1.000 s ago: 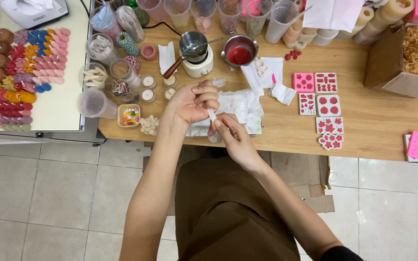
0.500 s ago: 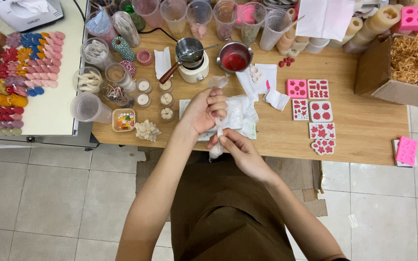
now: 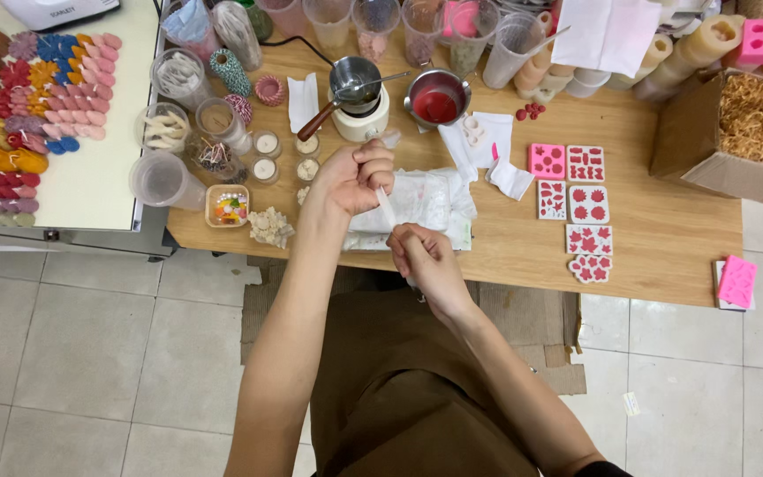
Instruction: The person prepares and applies piping to small candle jars. The person uses a piping bag to fill a glass jar with a textured wax mixture, then uses a small spoon to adjust the wax and refine the piping, working across multiple jars on a crowded workshop table.
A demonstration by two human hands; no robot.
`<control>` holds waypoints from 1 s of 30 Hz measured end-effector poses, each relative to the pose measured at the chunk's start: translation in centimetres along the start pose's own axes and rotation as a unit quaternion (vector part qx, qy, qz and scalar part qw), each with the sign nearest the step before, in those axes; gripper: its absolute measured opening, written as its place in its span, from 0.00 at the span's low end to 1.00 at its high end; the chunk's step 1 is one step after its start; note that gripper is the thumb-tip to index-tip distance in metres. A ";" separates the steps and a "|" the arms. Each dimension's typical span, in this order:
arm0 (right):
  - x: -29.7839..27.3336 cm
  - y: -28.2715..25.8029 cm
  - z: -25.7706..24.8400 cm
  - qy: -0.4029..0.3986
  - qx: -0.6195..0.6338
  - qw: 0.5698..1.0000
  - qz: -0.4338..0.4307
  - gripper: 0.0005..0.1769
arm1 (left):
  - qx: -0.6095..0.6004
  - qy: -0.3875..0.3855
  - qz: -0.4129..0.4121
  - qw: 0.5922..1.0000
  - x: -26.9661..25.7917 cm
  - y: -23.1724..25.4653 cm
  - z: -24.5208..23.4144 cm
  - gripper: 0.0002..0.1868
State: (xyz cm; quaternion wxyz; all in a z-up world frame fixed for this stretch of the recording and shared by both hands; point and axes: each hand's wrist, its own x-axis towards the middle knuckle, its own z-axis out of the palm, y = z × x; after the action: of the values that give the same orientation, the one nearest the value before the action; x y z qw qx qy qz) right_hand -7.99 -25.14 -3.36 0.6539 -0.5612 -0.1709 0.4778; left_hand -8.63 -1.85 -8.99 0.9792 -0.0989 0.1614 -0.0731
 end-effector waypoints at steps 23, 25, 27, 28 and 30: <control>1.5 -1.9 2.9 -0.042 -0.158 0.984 0.065 0.17 | 0.384 0.102 0.331 0.856 -8.1 -8.1 3.1 0.22; 2.2 -3.7 1.9 -0.099 -0.185 0.969 -0.133 0.18 | 0.354 0.088 0.369 0.855 -9.2 -6.7 3.8 0.21; 4.1 -4.4 -0.3 -0.089 -0.231 0.954 -0.167 0.19 | 0.416 0.129 0.379 0.817 -10.9 -4.5 4.4 0.22; 5.5 -4.3 -2.0 -0.053 -0.265 0.957 -0.103 0.19 | 0.428 0.195 0.388 0.792 -11.5 -2.9 4.7 0.20; 10.0 -3.2 -6.4 0.069 -0.302 0.947 -0.083 0.17 | 0.489 0.315 0.362 0.728 -12.4 0.9 4.8 0.17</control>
State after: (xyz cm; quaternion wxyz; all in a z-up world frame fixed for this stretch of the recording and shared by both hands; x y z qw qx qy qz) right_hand 3.16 -20.35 -5.58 0.5017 -0.7476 -0.3078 0.3078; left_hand -18.53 2.01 -1.01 0.7372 0.4879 0.4263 0.1916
